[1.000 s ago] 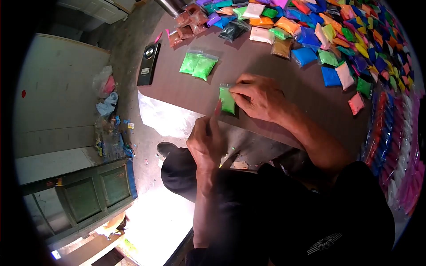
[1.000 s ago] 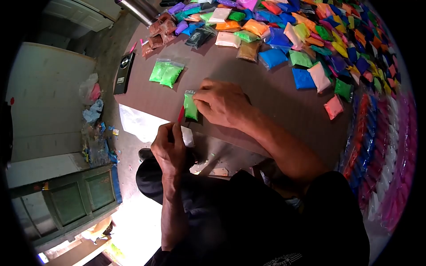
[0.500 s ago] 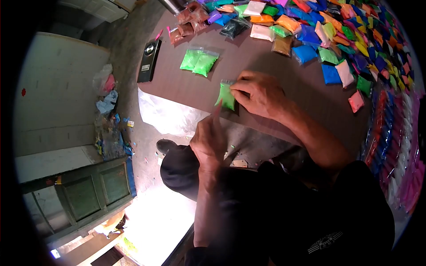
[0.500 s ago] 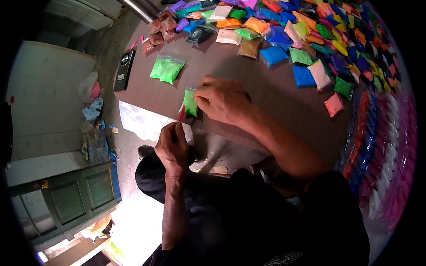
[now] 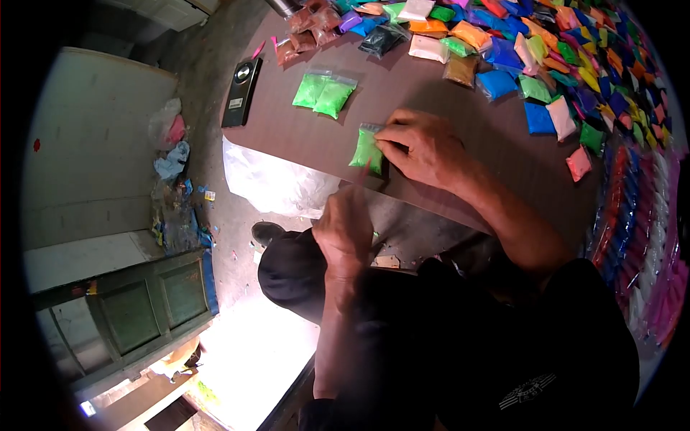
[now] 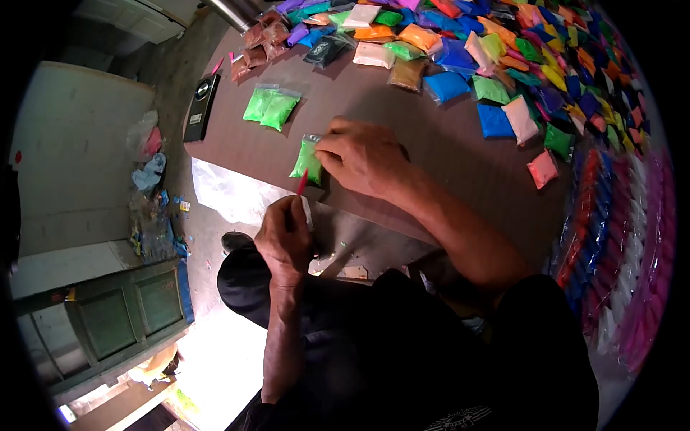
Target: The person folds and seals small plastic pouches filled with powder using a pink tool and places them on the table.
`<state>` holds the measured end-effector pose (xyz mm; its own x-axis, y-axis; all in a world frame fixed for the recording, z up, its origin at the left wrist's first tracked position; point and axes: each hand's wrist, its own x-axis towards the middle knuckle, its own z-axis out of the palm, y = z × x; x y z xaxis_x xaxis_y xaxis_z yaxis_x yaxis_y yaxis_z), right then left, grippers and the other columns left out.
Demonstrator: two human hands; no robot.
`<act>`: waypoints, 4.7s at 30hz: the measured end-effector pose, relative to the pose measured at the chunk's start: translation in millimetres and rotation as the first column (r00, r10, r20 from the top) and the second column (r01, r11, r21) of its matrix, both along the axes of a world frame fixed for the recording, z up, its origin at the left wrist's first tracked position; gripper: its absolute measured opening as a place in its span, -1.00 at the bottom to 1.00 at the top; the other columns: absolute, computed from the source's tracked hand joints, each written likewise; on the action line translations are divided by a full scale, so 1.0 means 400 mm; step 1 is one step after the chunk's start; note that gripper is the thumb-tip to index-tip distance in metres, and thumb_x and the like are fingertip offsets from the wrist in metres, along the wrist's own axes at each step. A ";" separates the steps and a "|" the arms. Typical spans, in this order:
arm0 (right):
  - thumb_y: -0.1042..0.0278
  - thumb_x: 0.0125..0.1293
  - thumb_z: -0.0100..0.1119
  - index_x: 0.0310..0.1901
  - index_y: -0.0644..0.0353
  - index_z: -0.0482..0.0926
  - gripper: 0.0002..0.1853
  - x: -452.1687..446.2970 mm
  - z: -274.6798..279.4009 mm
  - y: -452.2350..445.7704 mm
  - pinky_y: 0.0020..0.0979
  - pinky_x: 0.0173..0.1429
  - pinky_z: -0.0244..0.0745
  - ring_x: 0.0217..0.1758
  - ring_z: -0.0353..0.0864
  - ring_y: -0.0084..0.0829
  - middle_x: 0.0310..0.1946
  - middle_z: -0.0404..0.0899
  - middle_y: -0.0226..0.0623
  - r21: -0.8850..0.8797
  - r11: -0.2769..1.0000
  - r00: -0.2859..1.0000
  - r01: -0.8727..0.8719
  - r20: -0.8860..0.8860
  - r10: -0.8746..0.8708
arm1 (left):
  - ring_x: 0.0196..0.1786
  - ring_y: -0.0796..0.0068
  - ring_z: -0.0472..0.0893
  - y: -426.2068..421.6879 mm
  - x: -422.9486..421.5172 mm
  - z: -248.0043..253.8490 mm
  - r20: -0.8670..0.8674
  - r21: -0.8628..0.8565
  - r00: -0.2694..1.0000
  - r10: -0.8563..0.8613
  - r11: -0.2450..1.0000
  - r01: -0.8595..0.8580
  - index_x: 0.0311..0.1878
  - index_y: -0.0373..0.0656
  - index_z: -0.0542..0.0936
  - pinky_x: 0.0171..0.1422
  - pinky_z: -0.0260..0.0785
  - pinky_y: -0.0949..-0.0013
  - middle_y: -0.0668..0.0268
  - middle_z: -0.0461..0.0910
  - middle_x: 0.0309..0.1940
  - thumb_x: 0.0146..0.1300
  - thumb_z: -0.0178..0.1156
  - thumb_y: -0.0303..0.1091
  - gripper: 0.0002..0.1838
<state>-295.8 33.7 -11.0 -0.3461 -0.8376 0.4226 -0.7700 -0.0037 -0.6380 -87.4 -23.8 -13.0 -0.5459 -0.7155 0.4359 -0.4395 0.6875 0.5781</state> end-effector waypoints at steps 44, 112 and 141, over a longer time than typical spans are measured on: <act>0.29 0.32 0.38 -0.26 0.11 0.77 -0.89 -0.001 0.008 -0.001 -0.10 -0.14 0.62 -0.22 0.72 -0.06 -0.25 0.67 -0.23 -0.022 1.000 1.000 0.008 -0.007 -0.008 | -0.36 0.18 0.77 -0.032 -0.025 0.018 0.084 -0.016 0.994 0.067 0.998 -0.066 -0.13 -0.23 0.71 -0.22 0.60 0.24 0.07 0.74 -0.35 0.44 0.39 -0.41 -0.91; 0.33 0.10 0.53 0.01 0.16 0.73 -0.60 0.014 0.018 -0.002 -0.12 0.13 0.66 0.09 0.72 -0.13 -0.03 0.74 -0.23 -0.022 0.996 0.992 -0.081 -0.101 0.078 | -0.38 0.24 0.75 -0.074 0.023 0.003 0.052 0.030 0.986 0.158 0.987 -0.160 -0.13 -0.27 0.69 -0.22 0.58 0.25 0.06 0.76 -0.35 0.48 0.33 -0.41 -0.89; 0.37 0.38 0.24 -0.29 0.22 0.63 -0.88 -0.001 0.033 0.015 -0.01 -0.34 0.50 -0.44 0.65 0.06 -0.53 0.59 -0.02 -0.072 0.987 0.986 -0.143 0.074 0.148 | -0.29 0.56 0.65 -0.001 0.002 0.056 -0.136 0.350 0.978 0.158 0.931 -0.102 -0.05 -0.39 0.72 -0.12 0.53 0.42 0.22 0.76 -0.35 0.48 0.33 -0.41 -0.81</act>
<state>-296.2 39.8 2.3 -0.2574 -0.8525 0.4549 -0.7053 -0.1560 -0.6916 -86.6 -24.3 9.3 -0.3818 -0.8956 0.2285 -0.3942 0.3814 0.8362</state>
